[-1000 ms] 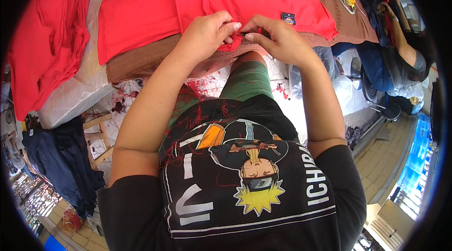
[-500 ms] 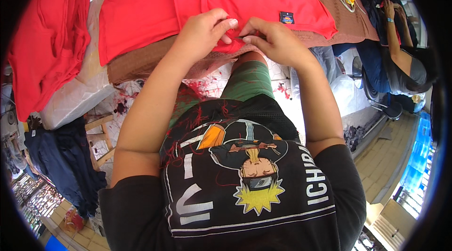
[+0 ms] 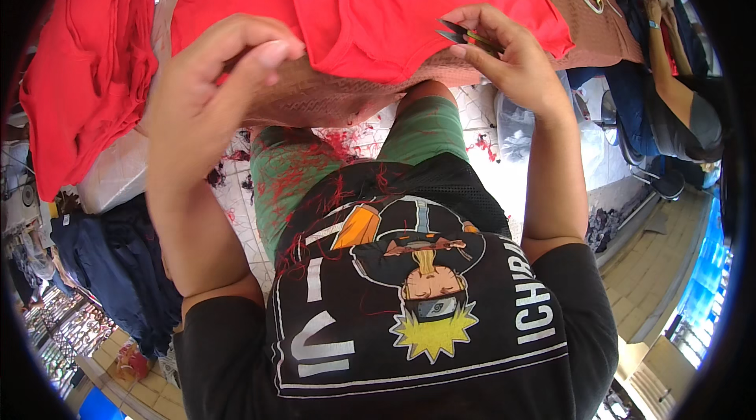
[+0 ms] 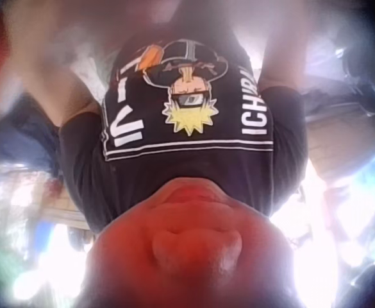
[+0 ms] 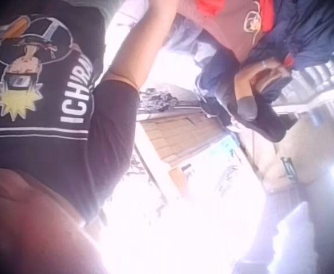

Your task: The person trims excess threads from the seams and labels of several red shirts using thread snips and stacks the completed shirts one by one.

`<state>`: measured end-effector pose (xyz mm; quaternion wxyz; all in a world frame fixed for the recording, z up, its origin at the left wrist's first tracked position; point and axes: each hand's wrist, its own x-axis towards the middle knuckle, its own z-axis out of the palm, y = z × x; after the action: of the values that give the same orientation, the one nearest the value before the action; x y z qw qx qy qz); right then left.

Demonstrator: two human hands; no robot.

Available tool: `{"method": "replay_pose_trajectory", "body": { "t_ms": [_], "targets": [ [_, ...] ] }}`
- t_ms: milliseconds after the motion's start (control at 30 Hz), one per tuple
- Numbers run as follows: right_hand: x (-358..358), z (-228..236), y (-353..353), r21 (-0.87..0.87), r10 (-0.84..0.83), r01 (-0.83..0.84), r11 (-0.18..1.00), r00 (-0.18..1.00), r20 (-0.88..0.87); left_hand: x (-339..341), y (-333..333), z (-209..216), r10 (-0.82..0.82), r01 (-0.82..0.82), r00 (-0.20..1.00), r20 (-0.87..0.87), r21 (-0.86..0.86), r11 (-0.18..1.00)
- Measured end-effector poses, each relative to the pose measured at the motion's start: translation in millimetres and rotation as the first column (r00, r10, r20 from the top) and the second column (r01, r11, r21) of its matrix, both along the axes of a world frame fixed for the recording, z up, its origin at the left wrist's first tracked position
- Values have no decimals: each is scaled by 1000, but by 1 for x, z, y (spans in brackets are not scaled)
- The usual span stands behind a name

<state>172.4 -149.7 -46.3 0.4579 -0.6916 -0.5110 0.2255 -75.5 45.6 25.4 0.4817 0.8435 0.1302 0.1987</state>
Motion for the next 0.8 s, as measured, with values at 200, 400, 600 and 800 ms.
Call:
{"method": "replay_pose_trajectory", "body": {
  "t_ms": [200, 400, 600, 800],
  "targets": [
    [-29, -12, 20, 35, 4, -2, 999, 997, -74, 35, -45, -77, 225, -180, 970, -86, 364, 914],
    [-39, -25, 21, 60, -5, 10, 998, 996, -90, 44, -48, -111, 185, -185, 982, 30, 306, 934],
    [-39, -33, 12, 60, 63, -62, 996, 998, -7, 37, -40, -102, 89, -84, 986, -140, 37, 996],
    [-49, -23, 16, 0, 104, -107, 994, 961, 257, 36, -40, -100, 92, -88, 987, -133, 36, 995]
  ]
}}
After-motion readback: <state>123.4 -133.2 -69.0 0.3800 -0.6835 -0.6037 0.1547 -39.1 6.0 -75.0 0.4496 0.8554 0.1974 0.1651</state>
